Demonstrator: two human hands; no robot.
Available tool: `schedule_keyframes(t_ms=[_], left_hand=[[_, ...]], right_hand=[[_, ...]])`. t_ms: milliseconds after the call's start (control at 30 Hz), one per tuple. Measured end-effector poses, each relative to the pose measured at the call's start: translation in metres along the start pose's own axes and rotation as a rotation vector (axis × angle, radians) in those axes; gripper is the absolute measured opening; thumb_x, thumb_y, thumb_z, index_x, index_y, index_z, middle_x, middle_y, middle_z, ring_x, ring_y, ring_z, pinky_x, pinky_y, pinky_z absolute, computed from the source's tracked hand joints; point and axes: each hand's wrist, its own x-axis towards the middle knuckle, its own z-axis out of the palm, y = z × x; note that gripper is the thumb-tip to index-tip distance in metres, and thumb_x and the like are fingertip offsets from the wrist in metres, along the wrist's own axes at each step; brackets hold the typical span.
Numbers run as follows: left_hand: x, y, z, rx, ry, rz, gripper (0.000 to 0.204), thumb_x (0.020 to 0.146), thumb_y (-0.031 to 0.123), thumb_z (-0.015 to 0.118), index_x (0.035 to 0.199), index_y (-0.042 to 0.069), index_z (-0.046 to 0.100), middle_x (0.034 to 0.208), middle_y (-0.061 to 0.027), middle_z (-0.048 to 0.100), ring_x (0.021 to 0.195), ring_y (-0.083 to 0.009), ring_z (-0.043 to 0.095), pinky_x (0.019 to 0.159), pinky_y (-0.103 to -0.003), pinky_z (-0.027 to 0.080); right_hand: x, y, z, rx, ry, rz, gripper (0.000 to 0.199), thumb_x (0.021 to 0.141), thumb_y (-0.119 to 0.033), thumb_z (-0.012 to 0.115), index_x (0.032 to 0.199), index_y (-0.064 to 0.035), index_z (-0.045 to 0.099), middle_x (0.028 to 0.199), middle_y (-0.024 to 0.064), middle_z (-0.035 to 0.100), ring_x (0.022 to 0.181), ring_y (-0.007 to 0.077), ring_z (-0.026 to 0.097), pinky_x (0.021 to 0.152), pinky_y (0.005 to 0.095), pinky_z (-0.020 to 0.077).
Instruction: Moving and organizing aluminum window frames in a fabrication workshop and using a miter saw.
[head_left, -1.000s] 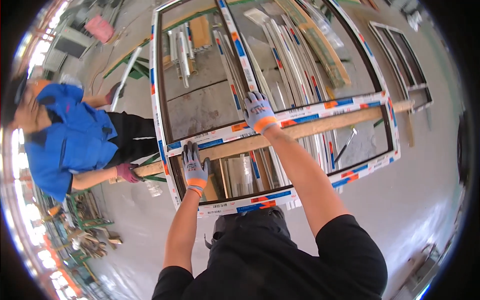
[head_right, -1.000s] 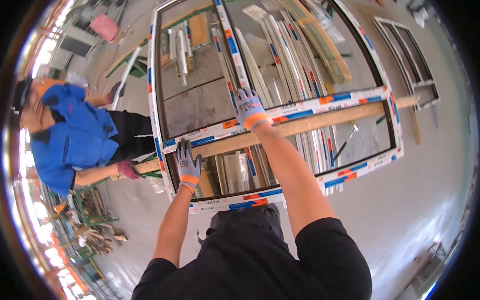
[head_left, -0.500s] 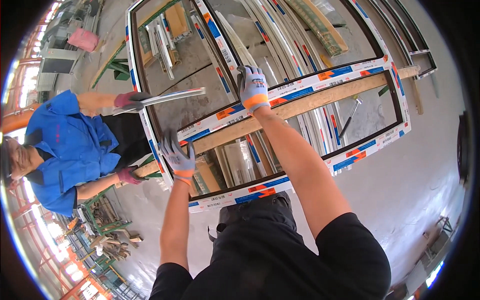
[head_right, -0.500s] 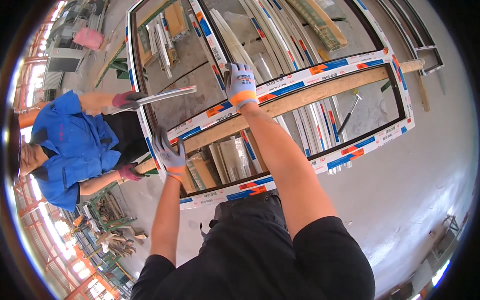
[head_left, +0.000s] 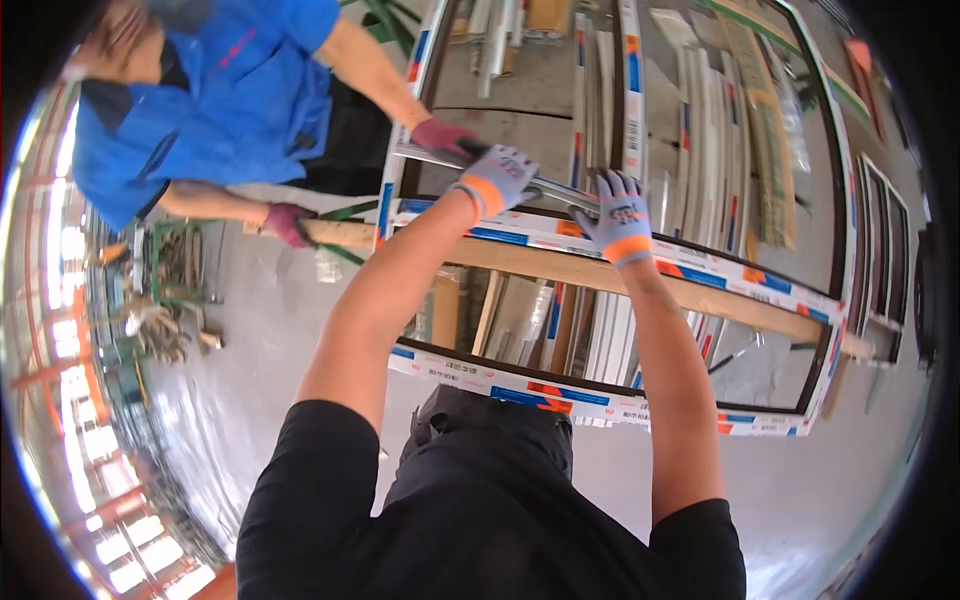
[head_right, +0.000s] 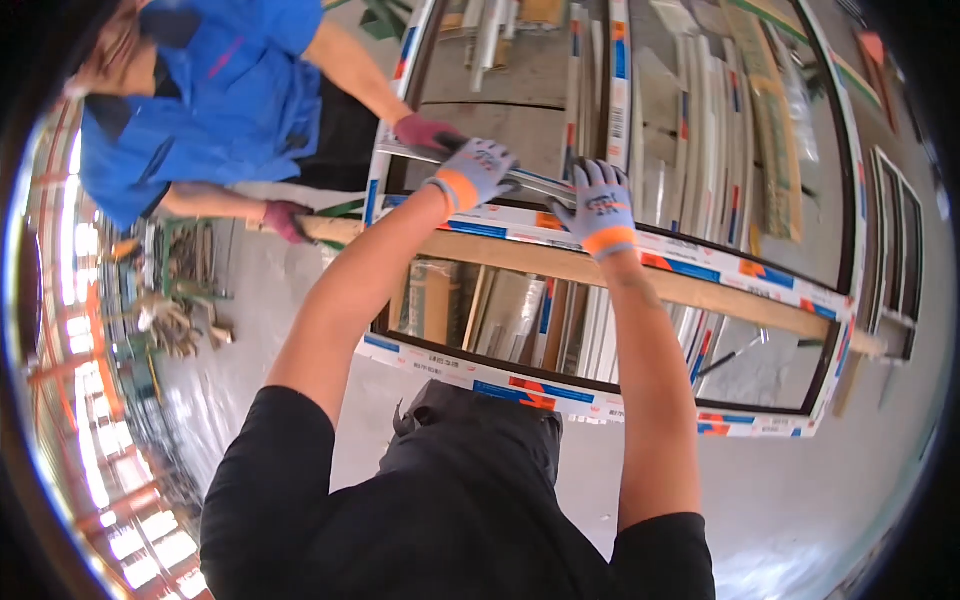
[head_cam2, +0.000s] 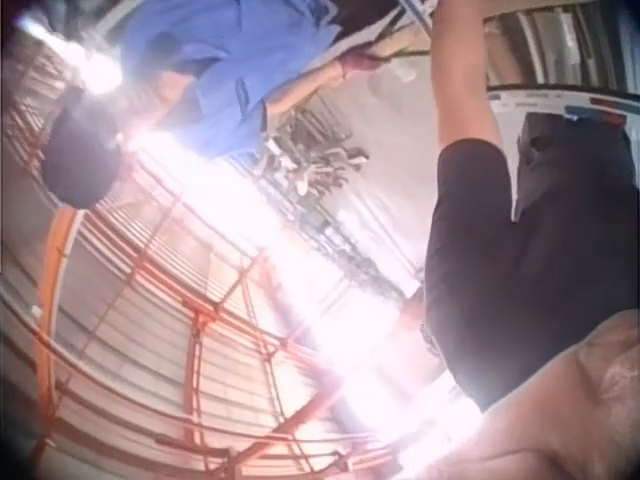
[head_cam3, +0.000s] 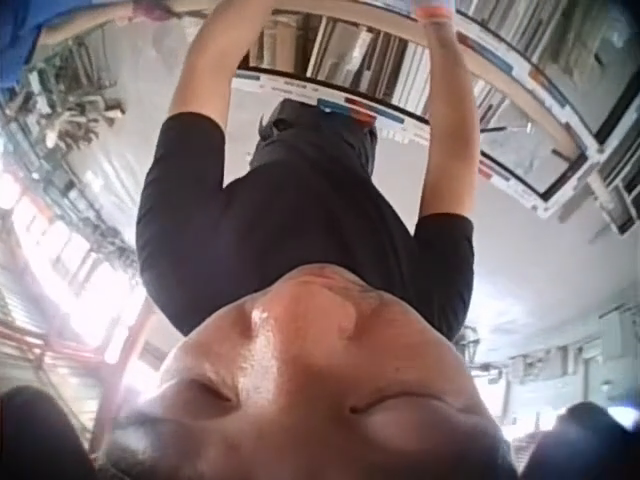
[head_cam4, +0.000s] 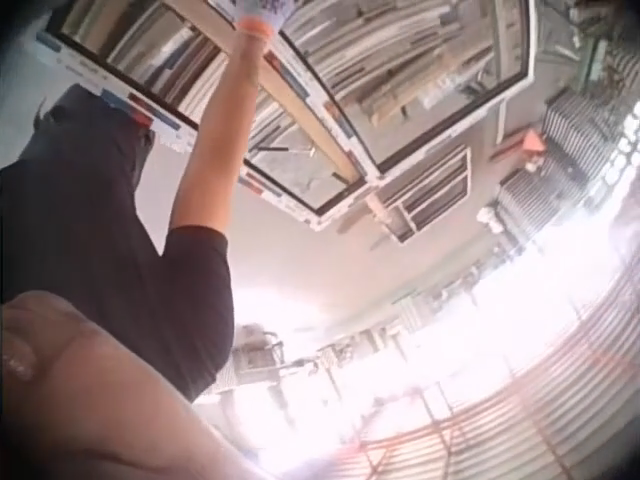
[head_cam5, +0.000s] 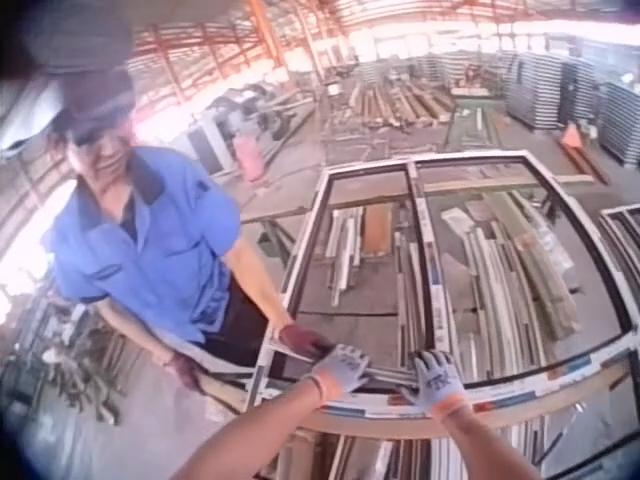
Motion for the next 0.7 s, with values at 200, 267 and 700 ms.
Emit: schedule_keyframes(t_ms=[200,267,700], left_hand=[[-0.044,0.006,0.026,-0.024,0.128,-0.104,0.053,0.084,0.048,0.062,0.117,0.007,0.056,0.111,-0.0118,0.058,0.107,-0.0289,0.053,0.093,-0.04,0.038],[-0.051,0.005,0.029,-0.055,0.18,-0.145,0.054,0.083,0.048,0.063,0.117,0.006,0.056,0.111,-0.0123,0.057,0.106,-0.0295,0.053,0.093,-0.041,0.038],[-0.053,0.018,0.031,-0.011,0.123,-0.163,0.047,0.086,0.049,0.061,0.111,0.009,0.058,0.106,-0.009,0.061,0.102,-0.0266,0.057,0.088,-0.039,0.042]], right_hand=[[0.009,-0.017,0.016,-0.037,-0.182,-0.107,0.052,0.081,-0.036,0.066,0.118,-0.0003,0.057,0.11,0.0131,0.06,0.107,0.0304,0.053,0.096,0.0454,0.0389],[0.012,-0.024,0.018,-0.027,-0.23,-0.131,0.044,0.082,-0.036,0.065,0.11,-0.0029,0.061,0.098,0.0095,0.06,0.097,0.0275,0.056,0.088,0.045,0.0405],[0.003,-0.037,0.018,-0.158,-0.241,-0.082,0.035,0.079,-0.028,0.067,0.107,-0.0069,0.061,0.101,0.01,0.06,0.097,0.0301,0.055,0.093,0.0447,0.0395]])
